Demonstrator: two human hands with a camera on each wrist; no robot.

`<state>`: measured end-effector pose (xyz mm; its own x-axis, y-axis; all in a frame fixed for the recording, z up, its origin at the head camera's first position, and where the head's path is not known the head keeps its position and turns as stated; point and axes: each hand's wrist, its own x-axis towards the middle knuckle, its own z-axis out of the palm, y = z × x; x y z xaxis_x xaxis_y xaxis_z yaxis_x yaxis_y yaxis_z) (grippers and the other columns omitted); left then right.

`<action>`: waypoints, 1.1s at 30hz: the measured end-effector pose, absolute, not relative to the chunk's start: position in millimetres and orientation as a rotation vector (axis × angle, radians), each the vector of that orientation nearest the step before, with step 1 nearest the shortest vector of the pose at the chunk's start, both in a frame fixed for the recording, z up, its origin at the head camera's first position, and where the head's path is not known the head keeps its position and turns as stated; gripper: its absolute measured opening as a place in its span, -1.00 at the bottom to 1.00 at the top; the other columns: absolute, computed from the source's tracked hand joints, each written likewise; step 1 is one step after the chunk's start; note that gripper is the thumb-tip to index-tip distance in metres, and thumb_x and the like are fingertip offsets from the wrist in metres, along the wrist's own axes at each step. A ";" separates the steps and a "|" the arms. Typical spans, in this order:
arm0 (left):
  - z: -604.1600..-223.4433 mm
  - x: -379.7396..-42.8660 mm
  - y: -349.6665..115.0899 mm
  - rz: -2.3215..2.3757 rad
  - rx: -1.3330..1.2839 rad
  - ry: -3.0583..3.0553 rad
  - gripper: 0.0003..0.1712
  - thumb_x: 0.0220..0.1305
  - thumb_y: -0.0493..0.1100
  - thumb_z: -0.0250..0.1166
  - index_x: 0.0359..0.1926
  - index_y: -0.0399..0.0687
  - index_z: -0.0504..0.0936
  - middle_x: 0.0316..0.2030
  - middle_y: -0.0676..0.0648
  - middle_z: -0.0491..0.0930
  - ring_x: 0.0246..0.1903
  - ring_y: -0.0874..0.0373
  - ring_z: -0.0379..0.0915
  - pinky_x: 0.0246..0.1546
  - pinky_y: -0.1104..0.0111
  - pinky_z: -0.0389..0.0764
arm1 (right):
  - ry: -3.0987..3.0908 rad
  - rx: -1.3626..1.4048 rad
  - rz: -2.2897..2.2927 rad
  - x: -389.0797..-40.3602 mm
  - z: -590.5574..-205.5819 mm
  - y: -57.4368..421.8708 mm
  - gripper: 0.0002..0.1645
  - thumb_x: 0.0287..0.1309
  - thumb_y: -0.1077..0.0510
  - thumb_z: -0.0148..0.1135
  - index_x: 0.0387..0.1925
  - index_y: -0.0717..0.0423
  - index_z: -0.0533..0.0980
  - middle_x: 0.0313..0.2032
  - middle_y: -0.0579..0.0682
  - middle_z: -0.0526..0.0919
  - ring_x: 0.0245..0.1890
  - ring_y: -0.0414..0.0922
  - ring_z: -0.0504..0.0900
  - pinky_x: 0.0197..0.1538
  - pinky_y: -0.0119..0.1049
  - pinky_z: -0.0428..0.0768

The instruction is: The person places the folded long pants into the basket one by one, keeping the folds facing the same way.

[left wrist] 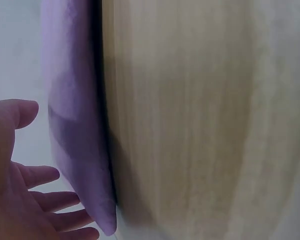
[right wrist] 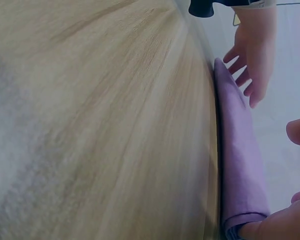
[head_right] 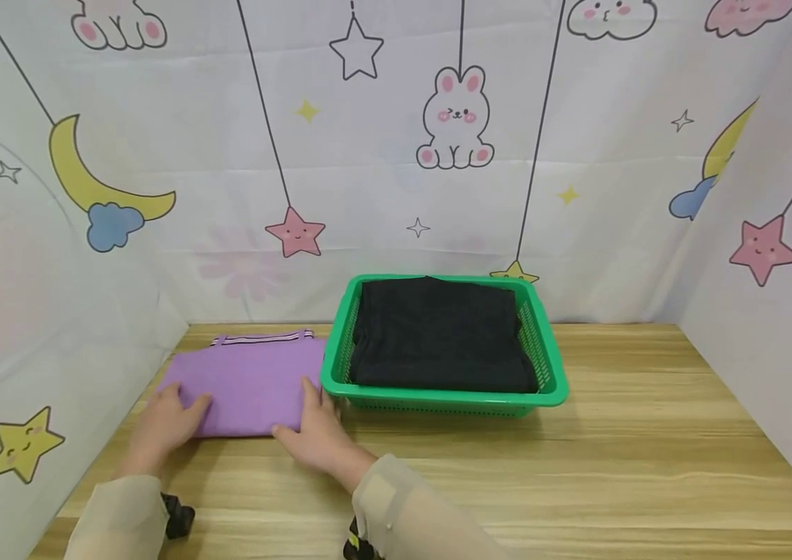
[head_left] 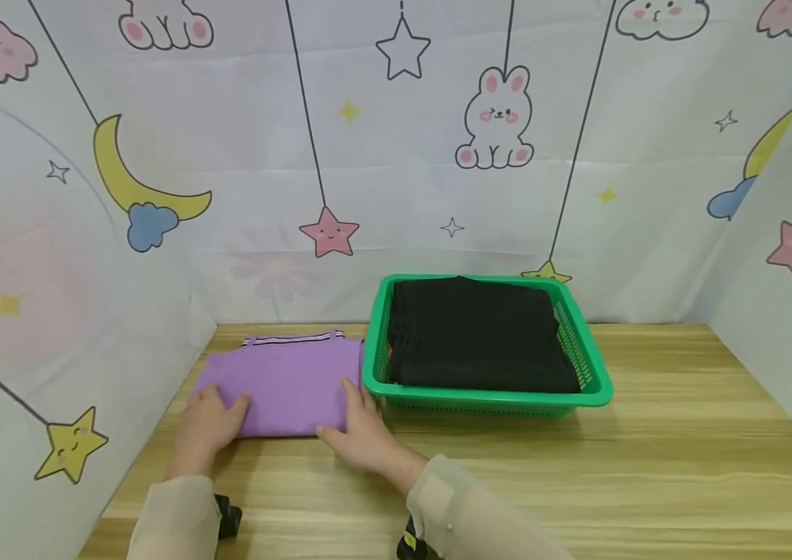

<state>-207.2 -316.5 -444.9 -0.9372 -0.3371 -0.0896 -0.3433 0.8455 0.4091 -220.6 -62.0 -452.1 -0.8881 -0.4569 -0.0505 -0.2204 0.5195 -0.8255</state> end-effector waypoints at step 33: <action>-441.5 -218.9 -321.2 1.095 -0.774 2.844 0.02 0.29 0.20 0.02 0.34 -0.62 -0.06 0.25 -0.63 0.07 0.25 -0.49 0.04 0.29 -0.14 0.13 | 2.335 -0.208 -1.687 -234.2 -452.4 -67.0 0.01 0.07 0.05 0.22 0.46 0.19 -0.06 0.37 0.22 0.20 0.36 0.07 0.21 0.35 -0.03 0.25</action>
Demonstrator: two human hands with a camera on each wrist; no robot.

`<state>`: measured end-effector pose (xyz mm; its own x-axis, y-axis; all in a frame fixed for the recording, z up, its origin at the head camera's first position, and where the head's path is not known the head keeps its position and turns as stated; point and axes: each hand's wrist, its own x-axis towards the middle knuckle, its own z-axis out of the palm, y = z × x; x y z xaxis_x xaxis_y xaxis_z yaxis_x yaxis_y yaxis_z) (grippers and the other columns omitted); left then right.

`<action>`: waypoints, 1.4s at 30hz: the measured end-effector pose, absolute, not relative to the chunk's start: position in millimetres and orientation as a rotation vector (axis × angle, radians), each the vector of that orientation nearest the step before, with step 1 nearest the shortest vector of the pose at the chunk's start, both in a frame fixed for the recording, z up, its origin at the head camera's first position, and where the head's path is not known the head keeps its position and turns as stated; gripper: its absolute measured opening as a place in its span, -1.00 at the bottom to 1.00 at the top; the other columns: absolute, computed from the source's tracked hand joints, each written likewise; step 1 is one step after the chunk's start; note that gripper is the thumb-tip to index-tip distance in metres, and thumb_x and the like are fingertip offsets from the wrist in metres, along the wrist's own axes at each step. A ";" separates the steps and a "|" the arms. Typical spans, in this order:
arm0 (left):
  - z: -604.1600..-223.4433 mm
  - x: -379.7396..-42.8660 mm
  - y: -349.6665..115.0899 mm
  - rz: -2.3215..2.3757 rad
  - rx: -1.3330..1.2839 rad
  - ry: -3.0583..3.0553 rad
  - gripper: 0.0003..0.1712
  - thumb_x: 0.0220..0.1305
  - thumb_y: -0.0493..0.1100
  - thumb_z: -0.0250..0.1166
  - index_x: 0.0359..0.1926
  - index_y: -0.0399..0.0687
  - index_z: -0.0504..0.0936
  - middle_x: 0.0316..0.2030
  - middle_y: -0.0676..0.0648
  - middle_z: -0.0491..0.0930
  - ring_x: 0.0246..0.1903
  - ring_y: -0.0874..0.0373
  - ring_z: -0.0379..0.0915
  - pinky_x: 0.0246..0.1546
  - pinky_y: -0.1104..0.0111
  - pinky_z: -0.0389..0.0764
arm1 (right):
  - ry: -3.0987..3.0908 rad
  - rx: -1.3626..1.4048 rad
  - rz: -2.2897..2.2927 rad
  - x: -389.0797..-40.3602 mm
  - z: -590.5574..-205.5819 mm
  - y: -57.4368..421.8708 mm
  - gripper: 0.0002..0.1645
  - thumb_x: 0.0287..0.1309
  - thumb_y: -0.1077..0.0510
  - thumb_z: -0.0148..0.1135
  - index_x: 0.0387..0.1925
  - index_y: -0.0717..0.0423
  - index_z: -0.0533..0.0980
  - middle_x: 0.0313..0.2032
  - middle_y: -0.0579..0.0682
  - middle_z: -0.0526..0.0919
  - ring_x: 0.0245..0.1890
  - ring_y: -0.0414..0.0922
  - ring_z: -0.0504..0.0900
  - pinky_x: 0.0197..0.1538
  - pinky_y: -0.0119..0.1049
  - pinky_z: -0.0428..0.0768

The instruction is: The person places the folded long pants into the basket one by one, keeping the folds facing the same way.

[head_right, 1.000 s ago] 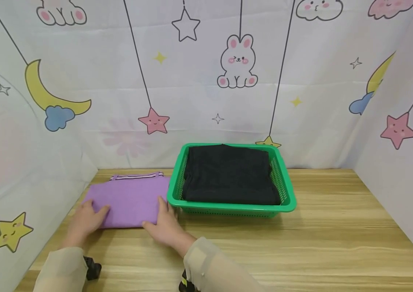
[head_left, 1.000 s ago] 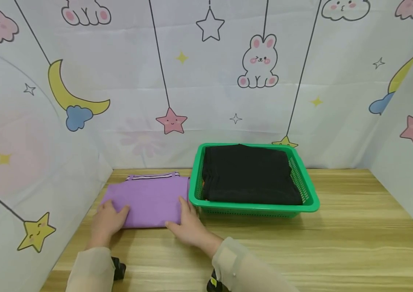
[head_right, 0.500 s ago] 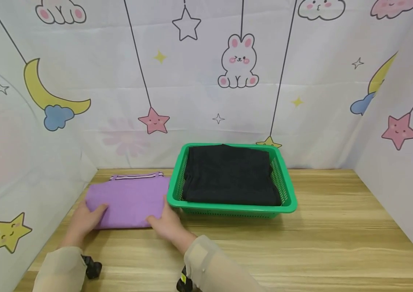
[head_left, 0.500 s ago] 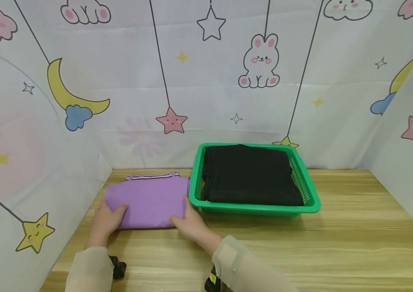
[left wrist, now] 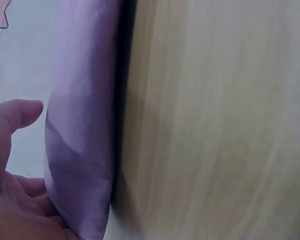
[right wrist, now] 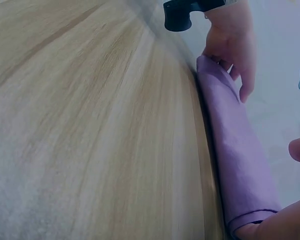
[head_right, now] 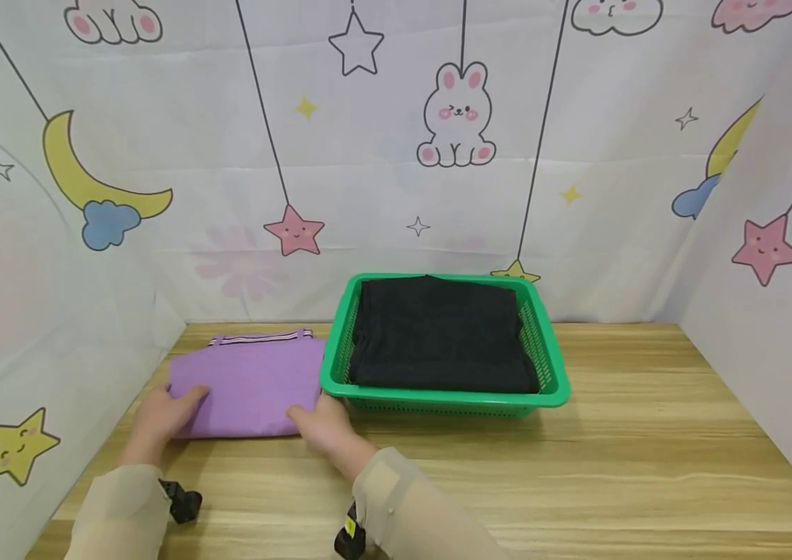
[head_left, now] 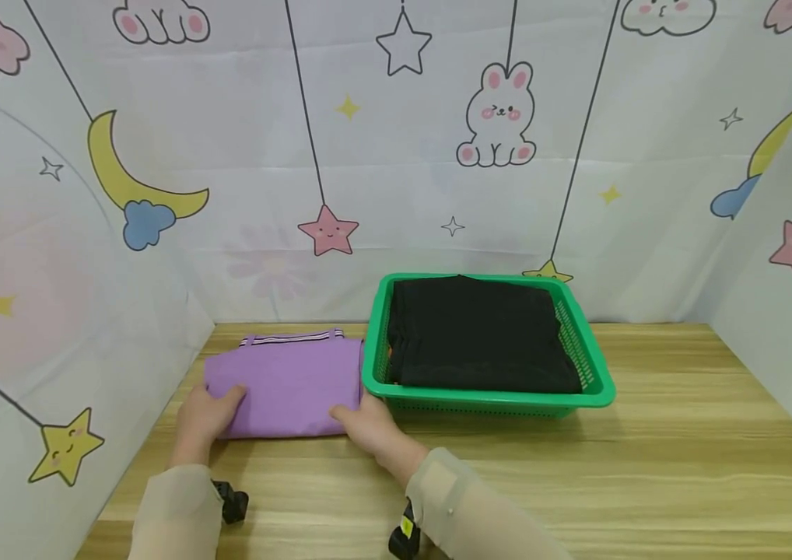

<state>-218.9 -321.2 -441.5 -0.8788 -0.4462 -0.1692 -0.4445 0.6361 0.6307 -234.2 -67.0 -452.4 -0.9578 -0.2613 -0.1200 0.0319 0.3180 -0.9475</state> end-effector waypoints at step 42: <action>-434.1 -216.2 -325.0 -1.944 1.030 -2.365 -0.21 0.17 0.07 0.28 0.15 -0.43 0.21 -0.46 -0.01 0.45 -0.56 0.20 0.46 -0.50 0.26 0.62 | 2.003 0.146 -2.041 -236.1 -451.8 -86.5 -0.16 0.20 0.04 0.14 0.41 0.25 0.07 0.39 0.25 0.12 0.37 0.15 0.15 0.36 0.05 0.21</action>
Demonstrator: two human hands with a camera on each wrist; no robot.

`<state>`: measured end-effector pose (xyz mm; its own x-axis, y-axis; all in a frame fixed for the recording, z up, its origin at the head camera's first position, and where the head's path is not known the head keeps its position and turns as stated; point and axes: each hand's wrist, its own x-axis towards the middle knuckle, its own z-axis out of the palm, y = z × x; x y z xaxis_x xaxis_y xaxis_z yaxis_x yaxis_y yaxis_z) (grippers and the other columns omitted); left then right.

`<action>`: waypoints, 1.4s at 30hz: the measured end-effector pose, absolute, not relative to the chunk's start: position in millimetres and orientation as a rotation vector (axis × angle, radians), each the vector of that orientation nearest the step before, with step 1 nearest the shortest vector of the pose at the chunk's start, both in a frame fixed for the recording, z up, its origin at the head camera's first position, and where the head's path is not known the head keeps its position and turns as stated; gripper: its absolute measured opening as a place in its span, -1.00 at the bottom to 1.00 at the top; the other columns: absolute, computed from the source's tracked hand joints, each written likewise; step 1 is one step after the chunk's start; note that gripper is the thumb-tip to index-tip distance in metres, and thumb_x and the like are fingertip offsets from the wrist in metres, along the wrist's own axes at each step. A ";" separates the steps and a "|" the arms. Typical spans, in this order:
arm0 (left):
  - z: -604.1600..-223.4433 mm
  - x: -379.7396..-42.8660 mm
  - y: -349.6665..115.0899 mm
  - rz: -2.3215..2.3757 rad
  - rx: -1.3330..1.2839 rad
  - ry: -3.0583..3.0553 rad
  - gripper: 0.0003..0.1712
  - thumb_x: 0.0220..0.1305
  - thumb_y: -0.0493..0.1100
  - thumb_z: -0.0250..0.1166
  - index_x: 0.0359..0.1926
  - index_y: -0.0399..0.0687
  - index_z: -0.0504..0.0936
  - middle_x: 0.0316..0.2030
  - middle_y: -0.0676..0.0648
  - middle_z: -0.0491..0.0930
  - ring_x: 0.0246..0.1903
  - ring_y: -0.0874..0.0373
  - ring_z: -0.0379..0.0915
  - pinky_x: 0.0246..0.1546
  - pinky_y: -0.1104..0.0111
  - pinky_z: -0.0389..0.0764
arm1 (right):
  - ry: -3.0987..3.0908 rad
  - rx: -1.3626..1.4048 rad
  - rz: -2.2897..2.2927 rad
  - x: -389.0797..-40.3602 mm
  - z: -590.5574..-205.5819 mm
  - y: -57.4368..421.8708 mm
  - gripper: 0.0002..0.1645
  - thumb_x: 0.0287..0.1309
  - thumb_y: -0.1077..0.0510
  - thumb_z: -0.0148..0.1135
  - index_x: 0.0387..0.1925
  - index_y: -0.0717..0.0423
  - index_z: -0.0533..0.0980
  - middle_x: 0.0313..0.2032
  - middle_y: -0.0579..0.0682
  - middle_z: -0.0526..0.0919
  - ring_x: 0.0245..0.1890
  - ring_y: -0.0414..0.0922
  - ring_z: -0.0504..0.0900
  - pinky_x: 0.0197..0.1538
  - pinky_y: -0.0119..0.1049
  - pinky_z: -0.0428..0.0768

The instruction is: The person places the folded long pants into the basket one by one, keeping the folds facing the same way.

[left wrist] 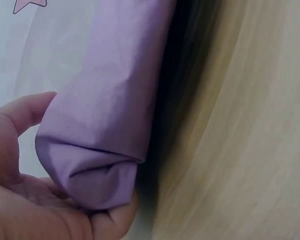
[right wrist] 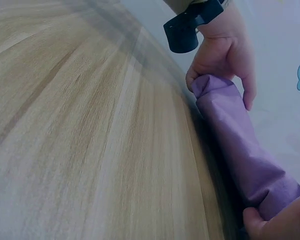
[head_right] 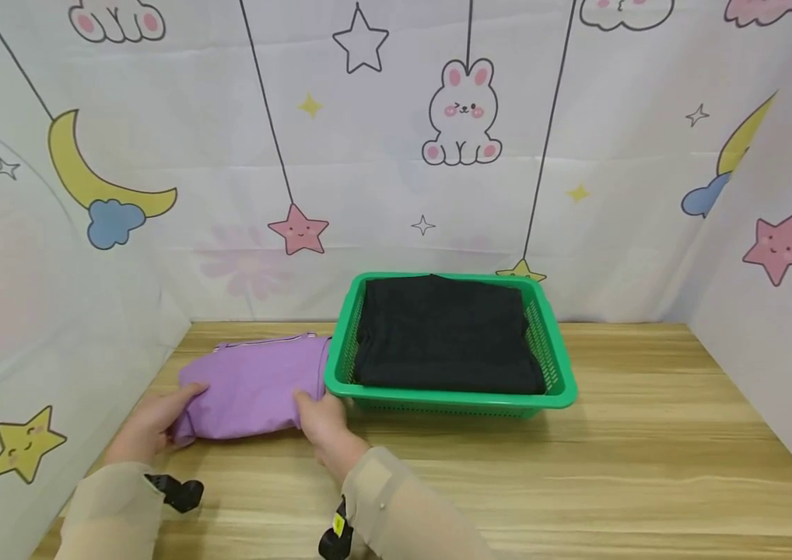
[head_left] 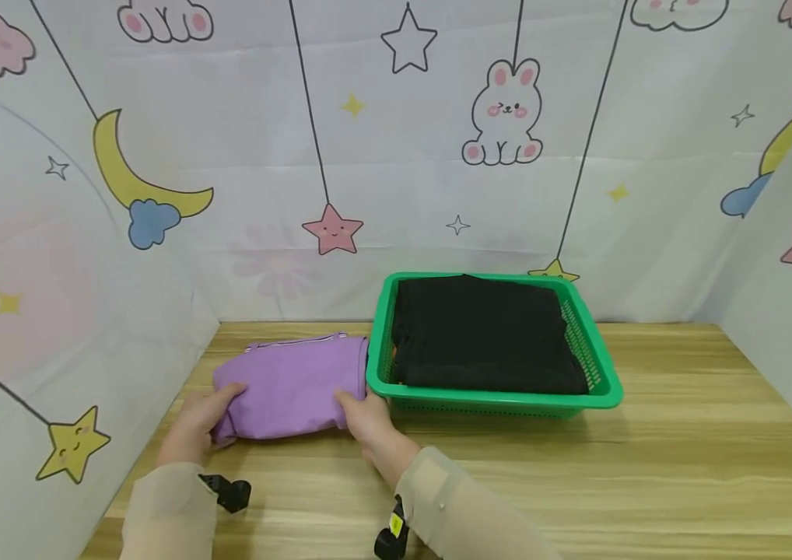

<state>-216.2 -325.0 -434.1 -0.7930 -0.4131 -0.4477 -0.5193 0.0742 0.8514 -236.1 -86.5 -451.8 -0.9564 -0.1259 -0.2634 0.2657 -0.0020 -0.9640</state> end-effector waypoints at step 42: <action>-436.7 -203.8 -334.7 2.237 -0.743 1.952 -0.25 0.36 -0.08 0.06 0.40 -0.25 -0.07 -0.47 0.16 0.52 -0.40 0.31 0.54 -0.29 0.33 0.63 | 1.732 0.098 -2.185 -230.1 -455.5 -90.4 -0.41 0.16 0.26 0.15 0.23 0.29 0.28 0.03 0.19 0.47 -0.20 -0.09 0.51 -0.23 -0.23 0.60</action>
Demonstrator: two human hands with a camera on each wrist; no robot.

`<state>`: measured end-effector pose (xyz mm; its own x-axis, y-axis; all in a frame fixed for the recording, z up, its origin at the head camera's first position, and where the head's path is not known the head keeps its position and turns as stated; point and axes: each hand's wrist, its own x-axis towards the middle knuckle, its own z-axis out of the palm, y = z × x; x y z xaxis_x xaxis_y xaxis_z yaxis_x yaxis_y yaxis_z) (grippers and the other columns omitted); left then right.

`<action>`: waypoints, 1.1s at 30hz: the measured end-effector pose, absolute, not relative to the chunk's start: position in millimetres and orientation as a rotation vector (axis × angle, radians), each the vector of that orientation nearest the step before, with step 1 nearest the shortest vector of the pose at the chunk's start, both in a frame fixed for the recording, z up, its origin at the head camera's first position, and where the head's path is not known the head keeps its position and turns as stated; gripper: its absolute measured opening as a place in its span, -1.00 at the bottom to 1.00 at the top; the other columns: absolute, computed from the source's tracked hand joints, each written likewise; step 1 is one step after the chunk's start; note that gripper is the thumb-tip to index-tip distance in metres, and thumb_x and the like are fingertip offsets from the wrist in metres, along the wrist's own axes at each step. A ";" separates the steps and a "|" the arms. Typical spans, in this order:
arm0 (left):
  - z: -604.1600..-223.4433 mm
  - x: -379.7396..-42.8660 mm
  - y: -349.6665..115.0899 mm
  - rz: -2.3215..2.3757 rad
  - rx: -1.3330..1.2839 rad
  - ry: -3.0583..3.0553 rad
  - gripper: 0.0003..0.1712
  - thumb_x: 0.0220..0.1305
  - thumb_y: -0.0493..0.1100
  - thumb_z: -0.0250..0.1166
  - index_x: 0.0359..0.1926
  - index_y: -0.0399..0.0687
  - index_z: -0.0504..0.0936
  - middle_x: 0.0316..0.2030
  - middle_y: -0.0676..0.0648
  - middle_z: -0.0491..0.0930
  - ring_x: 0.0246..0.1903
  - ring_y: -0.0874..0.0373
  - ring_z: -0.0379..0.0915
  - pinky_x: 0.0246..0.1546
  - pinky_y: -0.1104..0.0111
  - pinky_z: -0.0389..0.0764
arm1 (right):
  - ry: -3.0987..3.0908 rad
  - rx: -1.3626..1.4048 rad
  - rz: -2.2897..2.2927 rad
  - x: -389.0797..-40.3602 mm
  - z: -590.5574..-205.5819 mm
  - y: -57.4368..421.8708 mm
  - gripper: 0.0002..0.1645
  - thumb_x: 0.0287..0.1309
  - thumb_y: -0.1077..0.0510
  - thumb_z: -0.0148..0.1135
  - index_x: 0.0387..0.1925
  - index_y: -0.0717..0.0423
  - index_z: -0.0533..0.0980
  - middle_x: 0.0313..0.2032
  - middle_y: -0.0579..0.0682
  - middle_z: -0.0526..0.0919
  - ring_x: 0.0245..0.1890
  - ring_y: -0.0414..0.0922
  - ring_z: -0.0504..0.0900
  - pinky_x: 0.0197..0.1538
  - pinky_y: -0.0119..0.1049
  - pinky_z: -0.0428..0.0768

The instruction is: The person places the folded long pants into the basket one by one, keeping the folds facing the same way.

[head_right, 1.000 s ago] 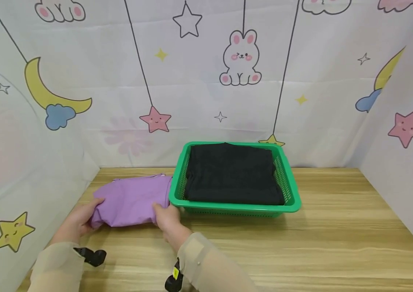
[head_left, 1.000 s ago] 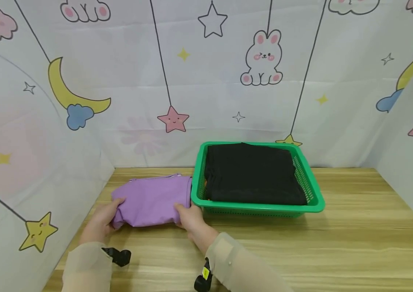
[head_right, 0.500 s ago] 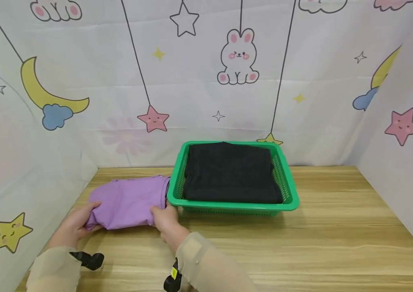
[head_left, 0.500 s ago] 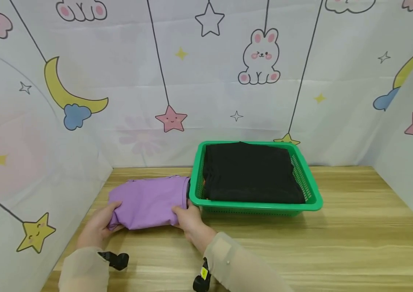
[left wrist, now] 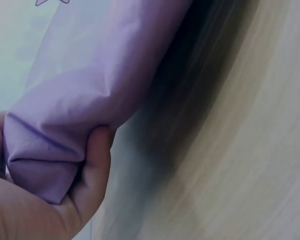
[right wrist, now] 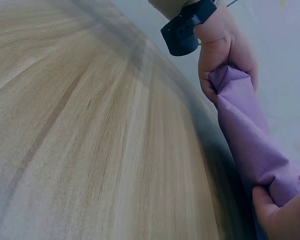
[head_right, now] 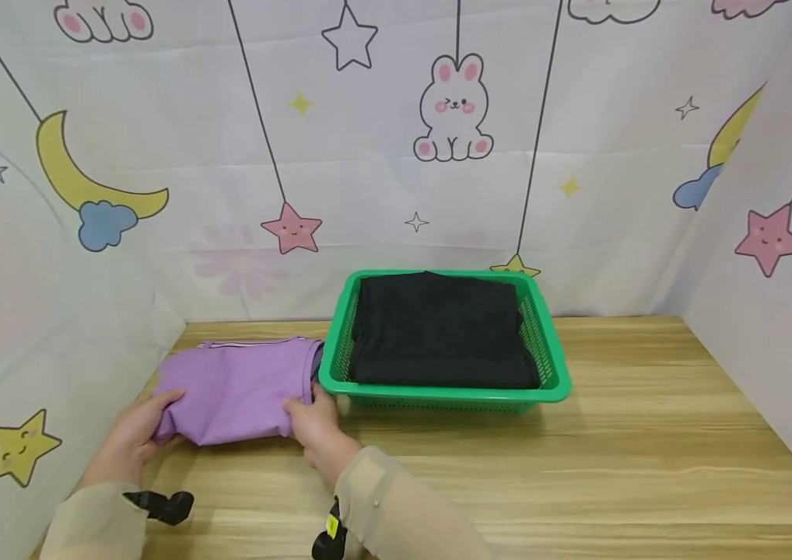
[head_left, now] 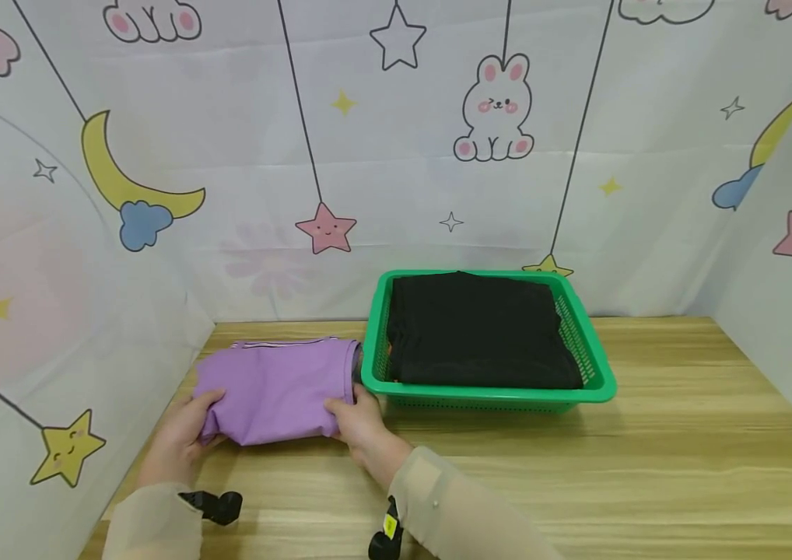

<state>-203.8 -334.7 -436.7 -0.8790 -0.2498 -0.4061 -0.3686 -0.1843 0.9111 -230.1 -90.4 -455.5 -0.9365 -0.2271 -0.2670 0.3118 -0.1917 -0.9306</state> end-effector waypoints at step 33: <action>-431.3 -190.7 -345.6 2.240 -0.730 2.010 -0.19 0.38 -0.01 0.05 0.44 -0.19 -0.14 -0.49 0.28 0.51 -0.39 0.41 0.51 -0.29 0.42 0.60 | 1.815 -0.075 -2.160 -225.0 -440.7 -93.0 -0.44 0.18 0.27 0.14 0.23 0.29 0.33 0.04 0.19 0.52 -0.16 -0.11 0.57 -0.18 -0.24 0.61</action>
<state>-190.7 -345.6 -431.3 -0.8880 -0.2738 -0.3696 -0.3378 -0.1571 0.9280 -225.0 -93.0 -440.7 -0.9481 -0.2736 -0.1622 0.2068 -0.1428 -0.9679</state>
